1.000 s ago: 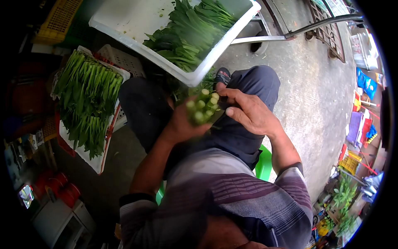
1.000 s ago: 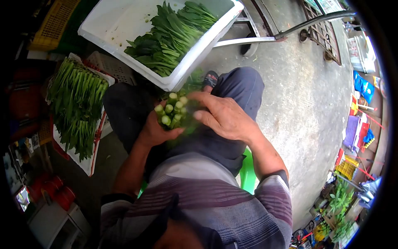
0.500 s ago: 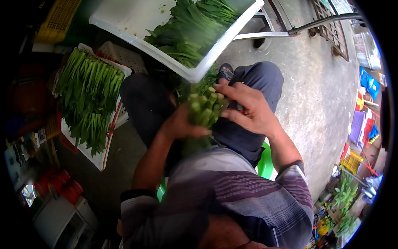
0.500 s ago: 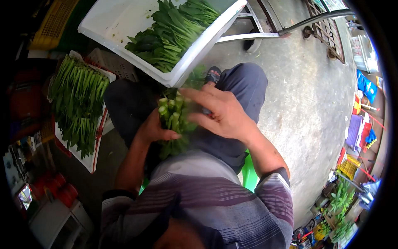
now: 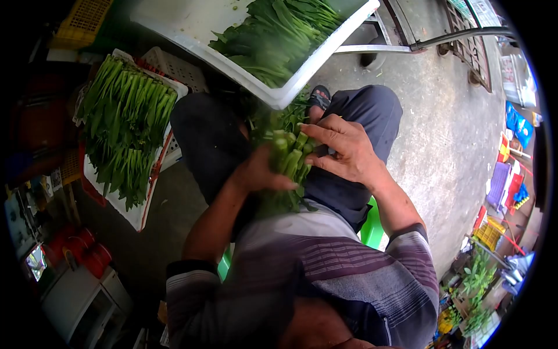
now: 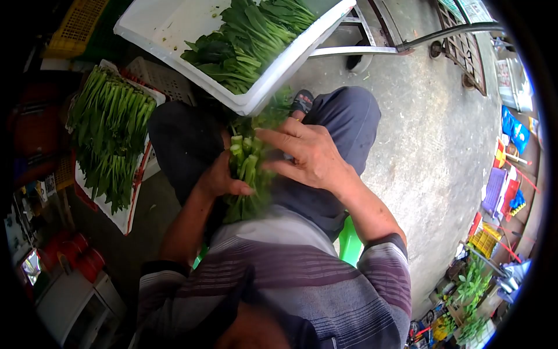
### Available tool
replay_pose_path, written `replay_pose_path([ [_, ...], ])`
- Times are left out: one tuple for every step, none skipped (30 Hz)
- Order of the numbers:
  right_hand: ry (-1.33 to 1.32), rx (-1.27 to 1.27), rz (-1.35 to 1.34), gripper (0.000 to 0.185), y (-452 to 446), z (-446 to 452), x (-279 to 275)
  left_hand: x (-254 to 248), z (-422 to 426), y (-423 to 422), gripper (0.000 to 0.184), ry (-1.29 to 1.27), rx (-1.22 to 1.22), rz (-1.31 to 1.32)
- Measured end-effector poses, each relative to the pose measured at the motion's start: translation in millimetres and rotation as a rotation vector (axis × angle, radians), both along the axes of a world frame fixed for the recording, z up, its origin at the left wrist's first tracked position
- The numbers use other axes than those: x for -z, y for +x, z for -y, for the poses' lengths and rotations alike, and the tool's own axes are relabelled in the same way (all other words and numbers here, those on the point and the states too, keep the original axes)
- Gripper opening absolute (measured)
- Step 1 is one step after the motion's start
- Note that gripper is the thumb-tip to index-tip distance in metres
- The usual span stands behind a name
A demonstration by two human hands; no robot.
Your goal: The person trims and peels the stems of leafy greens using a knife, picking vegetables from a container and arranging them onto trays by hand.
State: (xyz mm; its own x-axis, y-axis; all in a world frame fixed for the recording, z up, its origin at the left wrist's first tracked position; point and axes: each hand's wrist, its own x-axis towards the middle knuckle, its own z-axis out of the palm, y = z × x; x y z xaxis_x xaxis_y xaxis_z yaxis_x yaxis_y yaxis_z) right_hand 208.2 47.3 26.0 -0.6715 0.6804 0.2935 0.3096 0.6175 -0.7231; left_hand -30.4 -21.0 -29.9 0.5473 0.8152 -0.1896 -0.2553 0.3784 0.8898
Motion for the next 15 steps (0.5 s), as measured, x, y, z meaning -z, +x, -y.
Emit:
replay_pose_path([
  [0.008,-0.008,-0.009,0.052,0,0,0,-1,0,1,0.079,-0.011,0.005,0.007],
  [-0.001,-0.002,-0.005,0.052,0,1,0,-2,-1,1,0.079,-0.021,0.009,0.013],
  [-0.011,0.003,-0.002,0.052,-1,3,-1,-3,-1,1,0.078,-0.033,0.007,0.021],
  [-0.02,0.005,0.0,0.052,-3,3,0,-3,-2,1,0.078,-0.044,0.001,0.027],
  [-0.012,-0.004,-0.018,0.052,-4,3,1,-4,-1,0,0.077,-0.057,-0.006,0.034],
  [-0.005,-0.011,-0.035,0.052,-4,3,2,-4,0,0,0.077,-0.032,-0.039,0.026],
  [0.003,-0.012,-0.05,0.053,-3,4,4,-3,1,1,0.077,-0.006,-0.067,0.02],
  [-0.019,-0.014,-0.047,0.052,-3,5,5,-2,1,3,0.077,0.018,-0.09,0.018],
  [-0.039,-0.016,-0.043,0.052,-2,5,6,-1,0,5,0.077,-0.001,-0.08,0.032],
  [-0.058,-0.022,-0.038,0.052,-1,4,6,-1,0,5,0.076,-0.019,-0.073,0.046],
  [-0.096,-0.013,-0.037,0.051,1,5,6,0,0,5,0.076,-0.036,-0.071,0.057],
  [-0.134,-0.009,-0.039,0.05,0,6,5,1,0,5,0.075,-0.018,-0.076,0.038],
  [-0.171,-0.009,-0.044,0.05,-1,7,5,4,1,5,0.075,0.0,-0.085,0.016],
  [-0.248,0.01,-0.09,0.047,-3,9,2,4,2,4,0.074,0.015,-0.092,-0.008],
  [-0.324,0.032,-0.134,0.045,-3,10,-3,-1,0,4,0.073,0.015,-0.082,-0.004],
])
